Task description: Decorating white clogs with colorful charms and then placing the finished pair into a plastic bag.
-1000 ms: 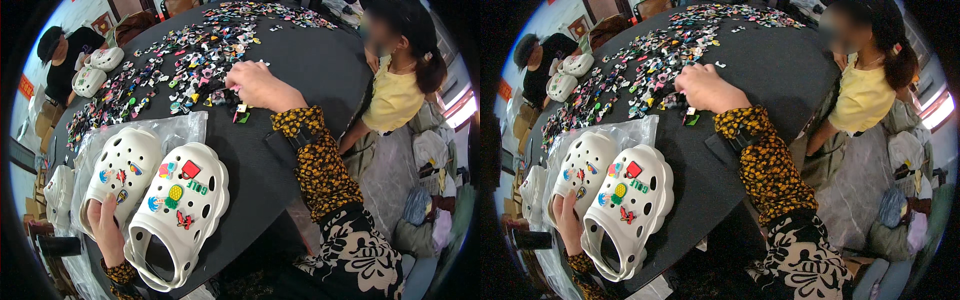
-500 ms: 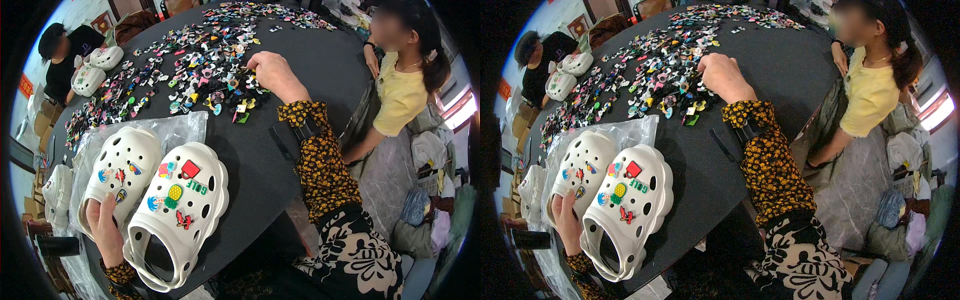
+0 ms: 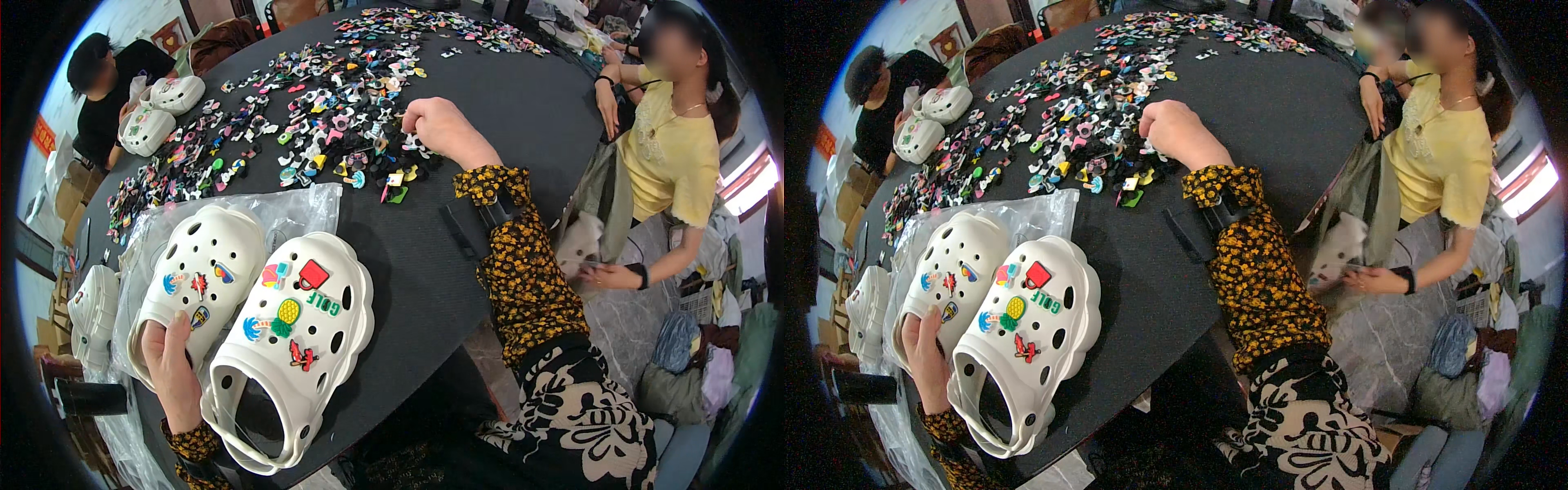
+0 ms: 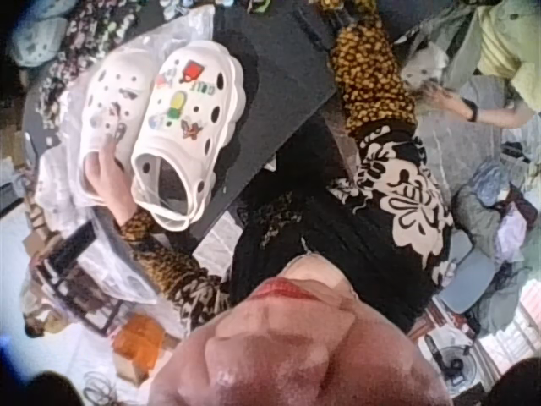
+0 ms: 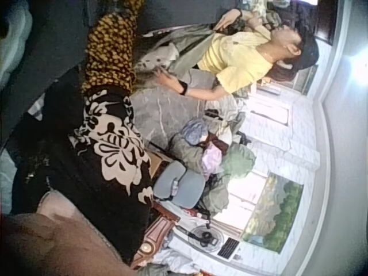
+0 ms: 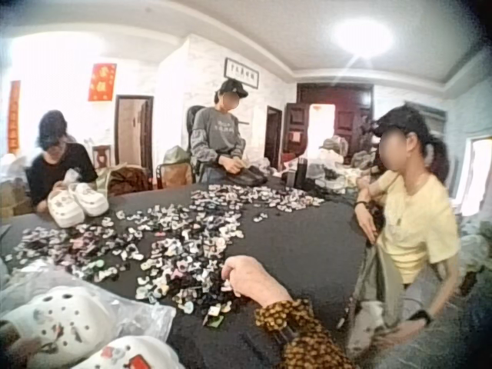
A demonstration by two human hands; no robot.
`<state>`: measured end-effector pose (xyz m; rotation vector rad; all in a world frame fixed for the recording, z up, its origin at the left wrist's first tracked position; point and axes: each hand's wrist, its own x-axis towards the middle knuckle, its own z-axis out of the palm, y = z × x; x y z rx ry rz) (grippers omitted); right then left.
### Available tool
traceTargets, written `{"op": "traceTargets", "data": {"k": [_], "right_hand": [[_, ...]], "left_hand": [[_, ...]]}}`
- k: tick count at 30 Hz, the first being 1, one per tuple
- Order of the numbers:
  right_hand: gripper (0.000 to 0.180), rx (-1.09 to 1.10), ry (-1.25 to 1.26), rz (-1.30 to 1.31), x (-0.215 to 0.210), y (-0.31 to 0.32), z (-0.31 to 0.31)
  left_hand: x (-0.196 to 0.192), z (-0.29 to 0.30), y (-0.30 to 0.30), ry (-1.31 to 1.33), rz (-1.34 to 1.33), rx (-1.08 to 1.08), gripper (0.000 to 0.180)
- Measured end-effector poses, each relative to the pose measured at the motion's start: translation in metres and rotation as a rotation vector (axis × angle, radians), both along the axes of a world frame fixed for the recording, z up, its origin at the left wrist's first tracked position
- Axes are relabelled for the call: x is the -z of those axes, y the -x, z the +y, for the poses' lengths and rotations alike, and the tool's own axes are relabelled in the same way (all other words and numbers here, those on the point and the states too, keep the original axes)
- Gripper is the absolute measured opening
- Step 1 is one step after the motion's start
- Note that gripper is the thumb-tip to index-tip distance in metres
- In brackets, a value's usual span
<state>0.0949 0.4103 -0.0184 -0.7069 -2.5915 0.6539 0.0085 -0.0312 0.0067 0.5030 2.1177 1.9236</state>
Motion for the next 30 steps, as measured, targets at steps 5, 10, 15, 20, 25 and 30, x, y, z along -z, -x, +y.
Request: {"op": "traceTargets", "data": {"k": [5,10,15,20,25,30], "right_hand": [[0.02,0.015,0.079,0.029,-0.013,-0.003,-0.005],[0.02,0.056,-0.033,0.063,0.006,0.004,0.003],[0.025,-0.018,0.074,0.059,0.004,0.004,0.003],[0.027,-0.116,0.367,0.317,-0.004,0.002,0.0],[0.026,-0.003,0.215,0.181,-0.009,-0.002,0.001],[0.023,-0.04,0.098,0.066,-0.008,-0.011,0.01]], "left_hand": [[-0.001,0.003,-0.003,-0.006,-0.013,-0.003,0.032],[-0.003,0.003,-0.003,-0.003,-0.011,0.003,0.032],[-0.001,0.004,-0.002,-0.029,-0.022,0.009,0.031],[0.002,0.003,0.0,-0.031,-0.036,-0.009,0.031],[-0.003,0.004,-0.004,-0.036,-0.04,0.007,0.033],[-0.004,0.003,-0.004,-0.022,-0.026,0.019,0.034]]}}
